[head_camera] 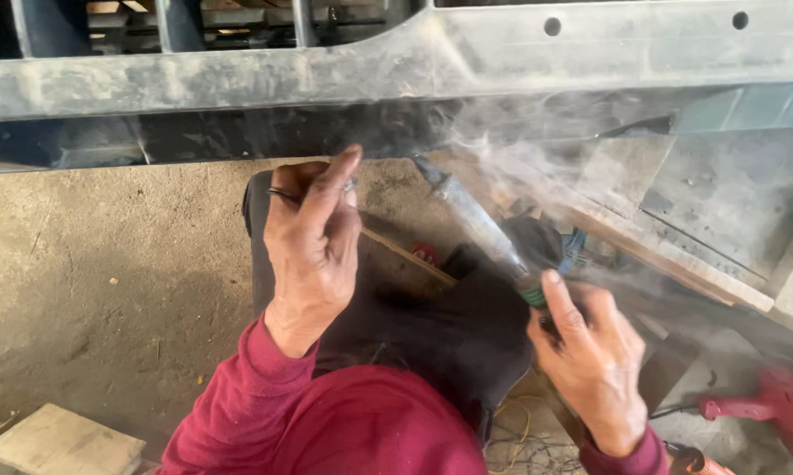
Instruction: The person uses a soldering iron to melt and smooth the edge of a large black plastic crate, then wipes the area with a cloth. They later use an angle grinder to smooth the same edge further.
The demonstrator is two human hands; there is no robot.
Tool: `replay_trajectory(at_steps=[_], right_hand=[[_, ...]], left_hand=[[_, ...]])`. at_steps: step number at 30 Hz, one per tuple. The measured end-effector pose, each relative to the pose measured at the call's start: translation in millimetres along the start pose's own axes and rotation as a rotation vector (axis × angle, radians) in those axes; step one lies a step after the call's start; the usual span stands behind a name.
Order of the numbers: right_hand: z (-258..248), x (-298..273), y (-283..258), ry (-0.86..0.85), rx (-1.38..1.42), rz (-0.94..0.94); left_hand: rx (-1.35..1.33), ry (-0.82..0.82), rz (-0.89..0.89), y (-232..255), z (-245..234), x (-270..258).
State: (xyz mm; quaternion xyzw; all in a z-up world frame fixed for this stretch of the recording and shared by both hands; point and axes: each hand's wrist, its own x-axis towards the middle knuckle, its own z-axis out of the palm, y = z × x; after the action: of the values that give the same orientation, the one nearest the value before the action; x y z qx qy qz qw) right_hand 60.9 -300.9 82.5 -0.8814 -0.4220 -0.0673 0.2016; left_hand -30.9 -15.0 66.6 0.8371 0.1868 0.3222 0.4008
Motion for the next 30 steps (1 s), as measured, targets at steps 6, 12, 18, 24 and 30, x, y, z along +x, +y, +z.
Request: replay_trajectory(at_steps=[6, 12, 18, 24, 30], right_hand=[[-30.9, 26.7, 1.8, -0.052, -0.214, -0.067], [-36.5, 28.8, 9.8, -0.067, -0.309, -0.099], [-9.1, -3.0, 17.7, -0.075, 0.063, 0.135], [48.5, -49.4, -16.6, -0.1, 0.766, 0.493], [69.3, -46.9, -34.1, -0.238, 0.983, 0.661]], left_hand=[[-0.006, -0.055, -0.02, -1.8, -2.8, 0.7], [-0.016, -0.083, -0.021, -6.5, -2.3, -0.7], [-0.057, -0.067, -0.043, -12.3, -3.5, -11.9], [-0.57, 0.091, -0.336, -23.2, 1.0, -26.3], [-1.237, 0.154, -0.591, -30.6, 0.3, -26.4]])
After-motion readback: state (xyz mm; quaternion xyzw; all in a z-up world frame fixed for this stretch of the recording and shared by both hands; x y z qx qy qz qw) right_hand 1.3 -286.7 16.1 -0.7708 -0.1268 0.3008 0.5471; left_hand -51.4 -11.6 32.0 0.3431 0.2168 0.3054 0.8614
